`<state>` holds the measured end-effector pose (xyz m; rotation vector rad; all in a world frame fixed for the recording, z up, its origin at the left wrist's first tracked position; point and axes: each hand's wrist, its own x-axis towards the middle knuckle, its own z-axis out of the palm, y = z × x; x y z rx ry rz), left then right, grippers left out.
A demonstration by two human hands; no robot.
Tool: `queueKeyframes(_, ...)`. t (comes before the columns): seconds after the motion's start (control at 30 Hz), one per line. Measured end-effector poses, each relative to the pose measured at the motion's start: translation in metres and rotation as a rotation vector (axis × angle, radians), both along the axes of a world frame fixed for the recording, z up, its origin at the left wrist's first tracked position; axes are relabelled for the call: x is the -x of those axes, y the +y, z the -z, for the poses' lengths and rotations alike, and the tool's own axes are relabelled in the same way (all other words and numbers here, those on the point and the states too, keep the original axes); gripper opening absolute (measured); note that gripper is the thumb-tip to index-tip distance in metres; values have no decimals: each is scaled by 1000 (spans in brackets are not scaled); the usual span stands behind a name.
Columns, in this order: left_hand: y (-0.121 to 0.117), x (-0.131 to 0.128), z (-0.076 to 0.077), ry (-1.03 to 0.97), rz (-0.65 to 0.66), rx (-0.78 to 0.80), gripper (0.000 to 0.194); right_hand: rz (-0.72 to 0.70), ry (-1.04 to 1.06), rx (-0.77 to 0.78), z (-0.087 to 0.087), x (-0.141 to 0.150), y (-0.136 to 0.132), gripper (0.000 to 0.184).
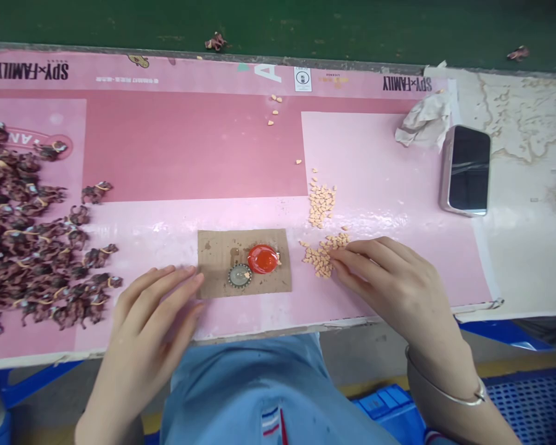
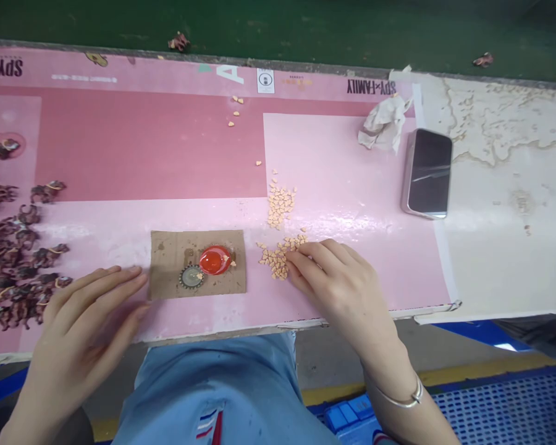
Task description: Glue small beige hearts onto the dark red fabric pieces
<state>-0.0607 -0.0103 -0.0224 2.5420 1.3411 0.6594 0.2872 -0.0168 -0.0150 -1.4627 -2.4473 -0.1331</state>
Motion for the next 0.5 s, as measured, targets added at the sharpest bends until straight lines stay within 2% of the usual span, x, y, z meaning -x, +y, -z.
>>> queueKeyframes(0.23,-2,3,-3,-47,-24,15,50,-71,-153,-5,-3,4,8,21)
queueKeyframes(0.3,-2,-1,-5,-80,-30,1,50,-80,-135,-2,-6,4,9,21)
queueKeyframes(0.4,-2,-16,-14,-139,-2,-4,42,-38,129,6,-13,15,6,12)
queueKeyframes(0.5,-4,-38,-21,-221,90,103,22,-82,438,79,-20,42,-1,15)
